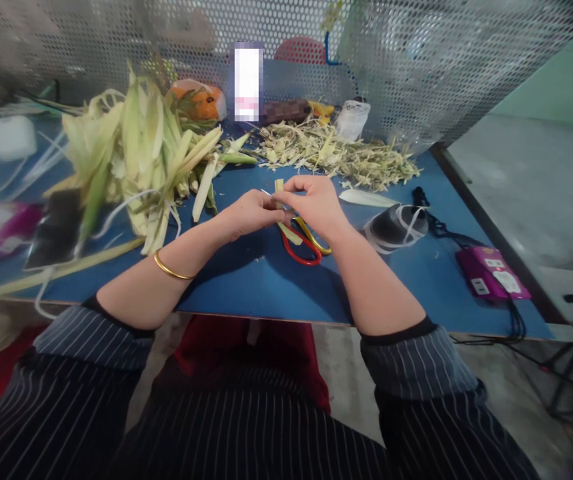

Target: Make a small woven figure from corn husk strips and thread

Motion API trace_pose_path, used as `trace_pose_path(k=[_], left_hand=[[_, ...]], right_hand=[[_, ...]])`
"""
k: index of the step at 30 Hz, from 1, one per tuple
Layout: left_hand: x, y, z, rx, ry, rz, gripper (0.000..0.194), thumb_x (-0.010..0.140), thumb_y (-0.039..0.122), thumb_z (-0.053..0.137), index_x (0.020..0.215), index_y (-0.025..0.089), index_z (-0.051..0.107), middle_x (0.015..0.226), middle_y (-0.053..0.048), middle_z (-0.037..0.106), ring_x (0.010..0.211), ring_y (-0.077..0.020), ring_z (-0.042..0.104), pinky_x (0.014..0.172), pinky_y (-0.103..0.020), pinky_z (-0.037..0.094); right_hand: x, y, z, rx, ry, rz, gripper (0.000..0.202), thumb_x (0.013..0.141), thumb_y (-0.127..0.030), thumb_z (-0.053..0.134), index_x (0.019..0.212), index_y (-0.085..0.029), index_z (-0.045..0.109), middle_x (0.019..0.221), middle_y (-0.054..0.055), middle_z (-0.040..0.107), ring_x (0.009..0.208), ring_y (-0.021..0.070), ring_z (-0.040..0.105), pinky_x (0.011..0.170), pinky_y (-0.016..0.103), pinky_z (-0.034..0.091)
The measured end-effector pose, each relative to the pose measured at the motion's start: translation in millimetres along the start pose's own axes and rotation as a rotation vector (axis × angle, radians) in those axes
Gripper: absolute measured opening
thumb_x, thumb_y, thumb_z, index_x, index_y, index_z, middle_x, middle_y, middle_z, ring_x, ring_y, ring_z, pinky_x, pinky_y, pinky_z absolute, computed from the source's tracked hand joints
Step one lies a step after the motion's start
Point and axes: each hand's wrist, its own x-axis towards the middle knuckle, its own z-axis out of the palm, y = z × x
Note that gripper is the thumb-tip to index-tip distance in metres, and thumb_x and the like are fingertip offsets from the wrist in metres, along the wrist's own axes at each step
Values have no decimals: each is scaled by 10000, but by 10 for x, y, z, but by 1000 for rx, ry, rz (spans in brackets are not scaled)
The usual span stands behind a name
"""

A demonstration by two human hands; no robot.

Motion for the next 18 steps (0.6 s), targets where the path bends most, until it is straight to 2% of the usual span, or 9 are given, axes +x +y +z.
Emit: trace_pose_path(k=[5,10,13,16,18], left_hand=[[-7,28,37,44,34,23,353,776,336,715,526,147,554,506,64,328,526,-65,243,534,-269,148],[-58,105,12,92,-45,28,311,787,289,717,546,135,595,502,60,342,512,-64,241,524,-270,151],[-79,134,-11,29,-97,9,300,834,339,701,625,131,647,517,42,401,502,-71,292,508,-260,184],[-82,158,-27,-100,-129,-39,419,951,453,550,709,137,681,551,1,483,497,-83,361,507,-242,249],[-79,169,-30,-163,-135,-71,443,995,439,465,751,145,688,547,-3,490,482,-84,366,501,-231,264]], right_hand=[[-6,33,98,53,135,-26,286,766,-238,713,575,-191,505,607,-44,480,625,103,406,639,287,341],[-14,60,177,113,260,3,278,789,-245,691,603,-203,489,634,-42,461,660,115,406,668,289,356],[-10,52,160,134,255,-17,301,799,-261,694,602,-206,474,621,-44,432,644,111,382,654,288,345],[-4,5,112,148,225,18,316,802,-266,696,594,-208,466,600,-45,410,614,105,354,609,282,322],[-6,-30,87,144,229,51,314,805,-272,694,594,-209,470,589,-45,406,594,101,342,586,278,308]])
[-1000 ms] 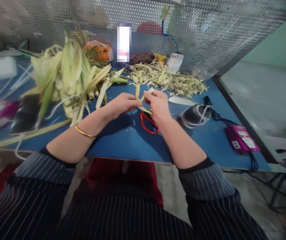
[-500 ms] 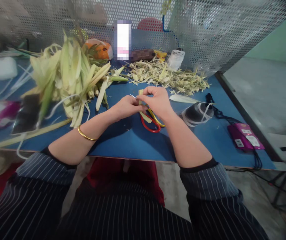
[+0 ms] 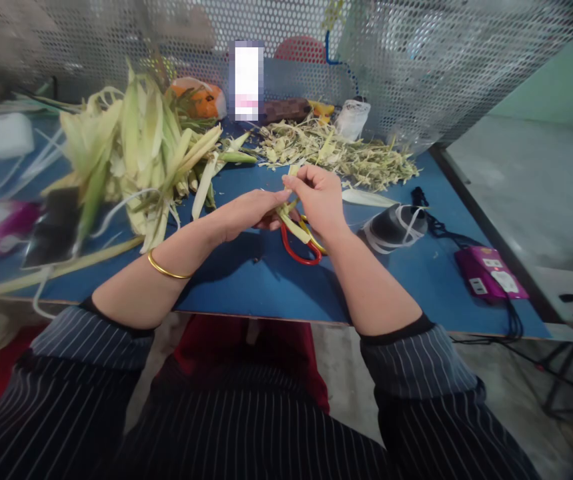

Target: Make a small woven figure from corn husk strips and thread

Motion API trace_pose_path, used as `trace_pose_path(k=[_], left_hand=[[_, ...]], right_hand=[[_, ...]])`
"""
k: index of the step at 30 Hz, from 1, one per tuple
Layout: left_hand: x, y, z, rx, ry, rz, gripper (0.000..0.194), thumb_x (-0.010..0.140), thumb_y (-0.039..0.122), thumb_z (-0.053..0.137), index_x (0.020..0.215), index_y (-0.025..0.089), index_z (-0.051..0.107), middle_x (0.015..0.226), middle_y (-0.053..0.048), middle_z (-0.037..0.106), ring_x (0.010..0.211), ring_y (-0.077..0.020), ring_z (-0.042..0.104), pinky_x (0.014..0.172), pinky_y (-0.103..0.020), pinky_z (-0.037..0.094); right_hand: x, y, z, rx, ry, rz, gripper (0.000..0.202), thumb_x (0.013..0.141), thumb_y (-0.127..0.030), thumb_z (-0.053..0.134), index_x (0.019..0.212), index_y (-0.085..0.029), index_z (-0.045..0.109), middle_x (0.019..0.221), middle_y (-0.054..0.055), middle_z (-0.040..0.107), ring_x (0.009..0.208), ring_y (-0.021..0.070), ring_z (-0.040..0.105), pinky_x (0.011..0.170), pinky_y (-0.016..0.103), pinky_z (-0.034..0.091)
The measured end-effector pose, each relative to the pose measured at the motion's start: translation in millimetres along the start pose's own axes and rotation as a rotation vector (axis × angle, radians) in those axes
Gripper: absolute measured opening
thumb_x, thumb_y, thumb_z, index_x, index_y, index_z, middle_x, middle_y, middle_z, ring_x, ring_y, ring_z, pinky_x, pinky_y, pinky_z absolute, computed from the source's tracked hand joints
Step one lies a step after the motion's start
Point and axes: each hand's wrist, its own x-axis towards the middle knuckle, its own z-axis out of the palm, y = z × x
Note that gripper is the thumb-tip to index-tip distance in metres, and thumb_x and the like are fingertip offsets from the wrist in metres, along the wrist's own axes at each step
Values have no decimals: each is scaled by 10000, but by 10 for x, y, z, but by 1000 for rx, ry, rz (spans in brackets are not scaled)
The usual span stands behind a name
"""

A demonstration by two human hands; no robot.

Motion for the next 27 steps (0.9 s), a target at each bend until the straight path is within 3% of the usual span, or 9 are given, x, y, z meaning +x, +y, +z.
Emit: trace_pose_path(k=[7,12,16,20,23,25,27], left_hand=[[-13,-8,35,24,-54,12,287,915,189,518,669,136,656,514,7,478,468,-74,374,478,-213,266],[0,-31,71,-9,-99,-19,333,892,161,512,561,161,536,502,-2,486,453,-75,387,473,-219,273],[32,-35,76,-35,2,-78,362,920,192,519,559,165,519,497,7,462,433,-64,344,463,-226,234],[56,-32,23,-136,146,-73,287,969,274,519,746,151,651,531,27,447,428,-62,326,460,-235,195],[70,-53,-19,-168,173,-66,281,979,308,530,787,148,657,554,21,476,433,-61,350,460,-234,201],[72,-67,-26,-157,162,-57,304,972,340,555,756,146,644,561,10,502,440,-61,367,458,-232,216],[65,-66,-16,-151,165,-53,296,962,332,570,750,140,648,544,11,500,442,-66,373,458,-231,234]], right_hand=[[-29,34,49,-41,-2,-71,285,784,-255,694,605,-204,478,642,-36,468,660,117,419,678,290,367],[-49,61,104,-102,37,-94,255,784,-248,689,633,-212,487,704,-23,541,730,141,492,777,310,416],[-6,104,79,-115,52,-128,228,813,-298,685,671,-214,529,768,-6,605,785,152,549,821,316,446],[84,193,0,51,140,59,272,800,-463,731,789,-223,604,768,-8,609,735,132,554,702,274,455],[92,194,-37,244,-48,295,388,770,-546,759,696,-210,580,607,-45,516,548,92,452,545,248,378],[64,152,-36,353,-170,345,407,769,-495,786,623,-203,543,526,-65,459,476,75,398,489,242,321],[34,104,-21,417,-172,346,363,788,-382,789,602,-194,540,491,-72,447,445,65,387,468,234,292]])
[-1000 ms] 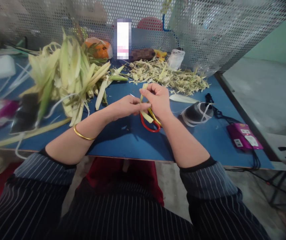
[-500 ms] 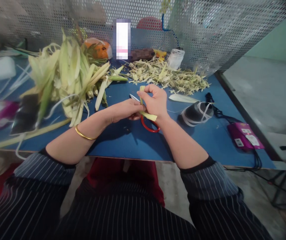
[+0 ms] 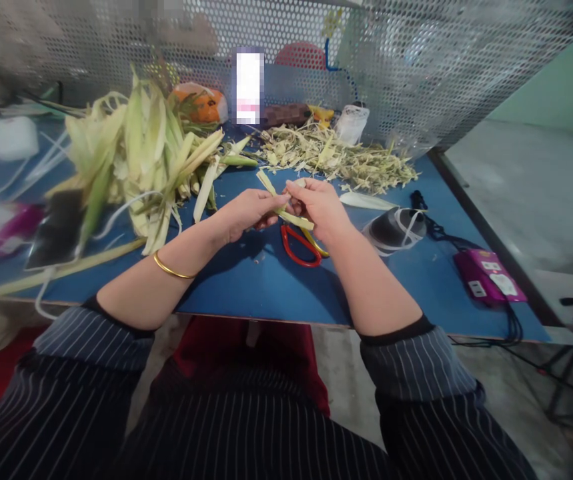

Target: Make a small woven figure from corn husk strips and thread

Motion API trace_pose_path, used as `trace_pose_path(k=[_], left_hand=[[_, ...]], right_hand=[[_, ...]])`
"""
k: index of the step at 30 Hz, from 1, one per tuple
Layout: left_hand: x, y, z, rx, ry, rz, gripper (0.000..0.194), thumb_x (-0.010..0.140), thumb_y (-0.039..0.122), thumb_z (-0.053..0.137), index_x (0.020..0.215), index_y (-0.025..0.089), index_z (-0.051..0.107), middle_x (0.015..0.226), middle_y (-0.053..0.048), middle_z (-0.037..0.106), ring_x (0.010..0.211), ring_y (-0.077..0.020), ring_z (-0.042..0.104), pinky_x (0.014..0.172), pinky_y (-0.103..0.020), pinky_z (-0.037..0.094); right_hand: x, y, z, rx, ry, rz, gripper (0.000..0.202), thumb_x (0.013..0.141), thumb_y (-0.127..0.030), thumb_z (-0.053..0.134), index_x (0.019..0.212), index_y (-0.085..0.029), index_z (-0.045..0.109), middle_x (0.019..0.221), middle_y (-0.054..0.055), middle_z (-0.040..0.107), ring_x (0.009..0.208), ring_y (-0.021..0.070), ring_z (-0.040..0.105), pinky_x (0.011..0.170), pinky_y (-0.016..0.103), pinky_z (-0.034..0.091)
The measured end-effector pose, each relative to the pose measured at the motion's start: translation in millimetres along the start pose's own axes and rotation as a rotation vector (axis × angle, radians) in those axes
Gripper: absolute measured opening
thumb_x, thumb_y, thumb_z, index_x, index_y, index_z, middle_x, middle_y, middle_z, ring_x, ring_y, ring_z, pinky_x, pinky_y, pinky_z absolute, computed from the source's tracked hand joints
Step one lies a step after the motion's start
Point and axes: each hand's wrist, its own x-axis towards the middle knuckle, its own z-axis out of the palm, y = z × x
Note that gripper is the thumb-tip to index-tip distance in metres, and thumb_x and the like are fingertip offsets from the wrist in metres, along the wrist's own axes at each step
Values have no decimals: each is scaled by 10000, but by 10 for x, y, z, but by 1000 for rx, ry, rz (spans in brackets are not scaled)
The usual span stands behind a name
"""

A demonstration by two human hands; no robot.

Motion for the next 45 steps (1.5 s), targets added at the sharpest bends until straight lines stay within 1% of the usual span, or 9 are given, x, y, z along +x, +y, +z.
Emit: trace_pose_path(k=[6,11,16,18,22,29,37,41,45], left_hand=[[-64,69,53,66,12,56,336,895,176,590,560,148,570,458,32,445,424,-50,340,457,-228,249],[-22,26,28,-19,32,-4,383,922,291,614,567,151,579,441,23,474,400,-53,372,449,-220,288],[104,-21,-88,-450,64,58,238,941,320,603,822,137,697,730,-53,733,661,-131,678,709,-251,537],[139,-31,-130,-527,68,134,140,912,210,621,859,125,719,822,-68,768,794,-145,716,843,-271,545],[178,-89,-146,-510,75,262,100,878,180,674,871,111,747,840,-74,773,795,-153,708,839,-285,534],[200,-135,-62,-539,123,298,51,809,151,754,821,121,715,733,-31,721,670,-117,643,657,-235,500],[207,-115,-58,-601,169,296,66,825,65,695,812,128,677,691,-4,688,670,-111,654,746,-258,552],[213,-101,-146,-573,149,223,58,846,113,700,798,118,669,700,-16,687,643,-111,653,688,-242,550],[170,-18,-244,-504,142,125,171,878,98,640,710,118,615,600,2,611,567,-93,611,715,-267,567]], right_hand=[[11,-5,58,33,187,-5,300,836,-168,683,568,-184,548,475,-67,472,423,50,376,450,218,299],[85,-4,-39,-14,155,-70,236,802,-283,736,643,-181,596,541,-57,518,476,66,451,499,226,375],[126,-39,-83,-45,517,-133,163,839,-318,656,756,-207,569,695,-37,614,598,91,588,524,213,390],[71,-34,-12,-60,441,-111,159,832,-284,634,715,-204,563,664,-36,605,598,92,585,549,223,398],[-104,24,192,-80,40,-99,172,775,-337,699,716,-177,676,672,-12,651,646,111,580,675,275,450],[-148,110,242,-182,12,-213,208,772,-334,703,645,-171,678,623,-20,581,633,111,476,684,301,389],[-125,88,194,-257,-145,-316,221,803,-273,661,606,-189,607,734,3,610,749,137,533,766,303,433],[-161,32,181,-532,-103,-359,290,918,-334,583,666,-193,613,702,4,584,716,152,534,730,312,430],[-190,-63,106,-1018,270,-689,306,1002,-421,489,889,-194,661,925,83,655,932,236,603,863,385,435]])
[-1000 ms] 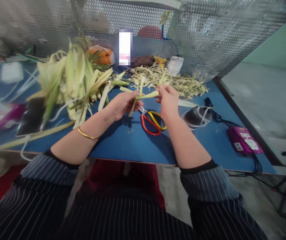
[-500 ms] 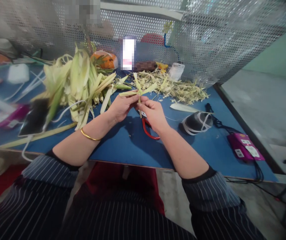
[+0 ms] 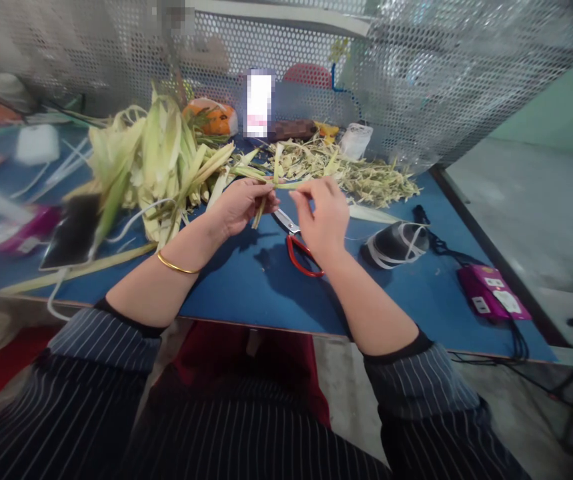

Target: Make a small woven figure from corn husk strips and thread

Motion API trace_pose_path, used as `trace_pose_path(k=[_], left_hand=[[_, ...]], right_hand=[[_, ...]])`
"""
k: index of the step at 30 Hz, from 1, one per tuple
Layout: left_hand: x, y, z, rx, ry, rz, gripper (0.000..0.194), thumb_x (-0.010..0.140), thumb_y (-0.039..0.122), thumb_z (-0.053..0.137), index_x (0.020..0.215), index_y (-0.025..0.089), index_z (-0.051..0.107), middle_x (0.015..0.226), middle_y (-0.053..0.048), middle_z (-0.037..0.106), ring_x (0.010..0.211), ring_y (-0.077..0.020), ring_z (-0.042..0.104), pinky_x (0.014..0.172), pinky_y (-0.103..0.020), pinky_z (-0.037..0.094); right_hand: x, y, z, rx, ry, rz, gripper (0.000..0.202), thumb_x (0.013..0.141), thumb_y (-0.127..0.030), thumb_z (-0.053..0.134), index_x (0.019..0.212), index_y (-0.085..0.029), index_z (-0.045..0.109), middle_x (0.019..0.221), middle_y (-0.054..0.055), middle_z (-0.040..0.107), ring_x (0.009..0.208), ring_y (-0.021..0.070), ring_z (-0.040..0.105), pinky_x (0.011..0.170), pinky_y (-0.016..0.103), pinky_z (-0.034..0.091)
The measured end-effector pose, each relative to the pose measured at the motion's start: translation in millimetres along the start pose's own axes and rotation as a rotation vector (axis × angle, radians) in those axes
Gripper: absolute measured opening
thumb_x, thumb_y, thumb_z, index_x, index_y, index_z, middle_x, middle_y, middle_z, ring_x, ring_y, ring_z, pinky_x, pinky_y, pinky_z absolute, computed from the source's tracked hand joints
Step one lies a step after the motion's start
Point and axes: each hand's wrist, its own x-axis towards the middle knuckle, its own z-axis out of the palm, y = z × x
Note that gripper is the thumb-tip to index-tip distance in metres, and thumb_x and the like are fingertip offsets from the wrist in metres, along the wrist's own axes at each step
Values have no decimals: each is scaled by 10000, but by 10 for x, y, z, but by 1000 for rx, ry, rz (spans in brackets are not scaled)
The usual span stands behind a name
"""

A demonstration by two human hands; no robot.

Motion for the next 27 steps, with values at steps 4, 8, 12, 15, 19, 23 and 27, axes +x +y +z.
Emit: trace_pose_path(k=[4,8,12,15,19,23,27], left_hand=[[-56,41,19,135,-76,-11,192,832,198,725,700,136,600,589,15,574,535,-90,573,645,-255,530],[-77,-2,19,362,-60,84,184,798,271,750,741,135,640,515,47,487,465,-62,407,473,-214,293],[-56,12,-27,532,-100,148,174,792,303,723,790,137,668,513,76,415,483,-55,290,488,-233,201],[-32,57,-65,519,-123,110,202,764,328,729,738,144,651,522,70,396,486,-58,266,496,-246,184],[-3,101,-102,462,-120,27,234,713,347,772,687,153,644,502,59,361,465,-64,238,493,-267,130],[5,95,-111,469,-92,51,193,716,311,776,708,144,680,506,51,381,481,-72,249,501,-271,151],[20,48,-119,506,-74,159,154,768,277,729,699,143,702,554,18,504,538,-94,364,540,-258,274]], right_hand=[[10,71,0,-249,-18,-140,309,1008,-442,480,1052,-200,666,1037,110,697,1056,270,606,1031,448,364],[-23,77,78,-323,-214,-171,327,1036,-354,426,871,-194,659,799,45,707,790,199,605,1047,401,330],[-31,21,61,-331,-248,-203,352,1032,-317,430,774,-193,635,757,39,699,724,186,573,948,372,339],[-27,-4,30,-239,-274,-170,360,1014,-310,470,692,-201,587,705,23,676,709,178,560,873,355,331],[-37,-21,21,-135,-293,-141,381,1007,-330,489,651,-207,548,672,14,650,690,171,538,844,345,328],[-61,-50,30,-163,-290,-178,343,1003,-305,491,690,-201,588,693,29,669,683,172,533,846,342,334],[-76,-108,52,-211,-293,-195,350,1012,-294,464,714,-192,615,727,52,700,684,176,551,844,341,340]])
